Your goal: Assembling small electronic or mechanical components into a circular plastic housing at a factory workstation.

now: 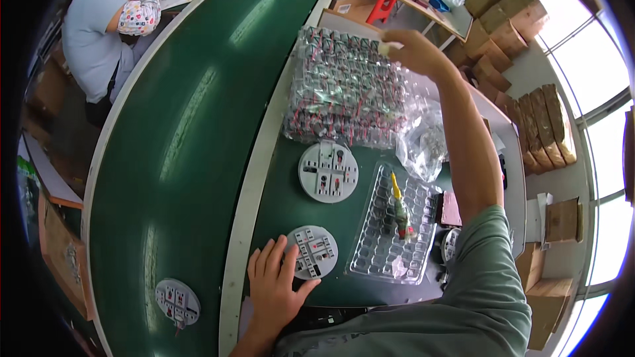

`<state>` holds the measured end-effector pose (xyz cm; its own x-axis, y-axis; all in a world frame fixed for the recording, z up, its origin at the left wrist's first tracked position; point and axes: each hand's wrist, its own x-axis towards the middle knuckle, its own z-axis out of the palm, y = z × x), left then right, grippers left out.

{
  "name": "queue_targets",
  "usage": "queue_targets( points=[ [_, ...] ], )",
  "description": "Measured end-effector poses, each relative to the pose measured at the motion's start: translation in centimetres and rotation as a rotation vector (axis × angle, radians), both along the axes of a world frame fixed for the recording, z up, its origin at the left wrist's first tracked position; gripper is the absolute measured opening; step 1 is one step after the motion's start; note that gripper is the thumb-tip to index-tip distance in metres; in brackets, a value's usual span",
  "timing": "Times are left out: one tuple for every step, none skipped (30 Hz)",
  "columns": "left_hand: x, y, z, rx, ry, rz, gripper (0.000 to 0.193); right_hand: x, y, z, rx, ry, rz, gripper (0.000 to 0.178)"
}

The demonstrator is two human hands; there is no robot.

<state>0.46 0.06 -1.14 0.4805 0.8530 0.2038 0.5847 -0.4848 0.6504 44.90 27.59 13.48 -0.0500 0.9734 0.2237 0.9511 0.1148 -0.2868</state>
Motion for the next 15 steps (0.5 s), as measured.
queue_targets(
  points=[
    [-0.2,0.1,0.0,0.001,0.007,0.002,0.084,-0.5,0.5,0.2,-0.144,-0.01,0.024,0.048],
    [-0.3,-0.4,0.1,-0.003,0.011,0.005,0.084,-0.6,0.7,0.2,-0.14,-0.014,0.035,0.048],
    [-0.5,-0.9,0.5,0.004,0.007,0.017,0.084,-0.5,0.7,0.2,-0.115,-0.019,0.053,0.048],
    [-0.8,-1.1,0.9,-0.002,0.016,0.004,0.082,0.1,0.5,0.6,-0.082,-0.033,0.061,0.047],
    [-0.8,-0.7,1.1,0.009,0.024,-0.004,0.081,0.8,0.9,1.0,-0.033,-0.049,0.074,0.046],
    [-0.6,-0.4,1.0,0.023,0.032,-0.012,0.079,1.5,1.1,0.7,-0.077,-0.097,0.056,0.041],
    [-0.2,0.0,0.3,0.07,0.017,0.009,0.079,2.0,1.7,0.1,-0.109,-0.146,0.045,0.037],
    [0.2,0.2,-0.6,0.083,-0.024,0.011,0.082,2.5,1.9,-0.6,-0.102,-0.049,0.062,0.033],
    [0.0,-0.4,-0.9,0.074,-0.055,0.003,0.085,2.0,1.0,-1.1,-0.118,0.059,0.074,0.029],
    [-0.2,-0.4,-1.4,0.066,-0.085,-0.007,0.088,2.2,1.0,-0.2,-0.091,0.054,0.083,0.029],
    [-0.3,-0.5,-1.3,0.078,-0.08,0.002,0.088,1.7,0.3,0.7,-0.108,0.112,0.018,0.027],
    [-0.3,-0.4,-1.3,0.087,-0.07,0.005,0.086,1.4,-0.5,1.8,-0.126,0.171,-0.048,0.024],
    [-0.3,-0.3,-1.3,0.098,-0.061,0.006,0.084,0.9,-1.6,2.7,-0.143,0.23,-0.116,0.021],
    [-0.2,-0.4,-1.1,0.103,-0.055,0.009,0.083,-0.9,-3.3,3.7,-0.136,0.232,-0.107,0.021],
    [-0.4,-0.5,-0.7,0.112,-0.052,0.015,0.083,-3.0,-5.8,4.4,-0.012,0.278,-0.06,0.019]
  ],
)
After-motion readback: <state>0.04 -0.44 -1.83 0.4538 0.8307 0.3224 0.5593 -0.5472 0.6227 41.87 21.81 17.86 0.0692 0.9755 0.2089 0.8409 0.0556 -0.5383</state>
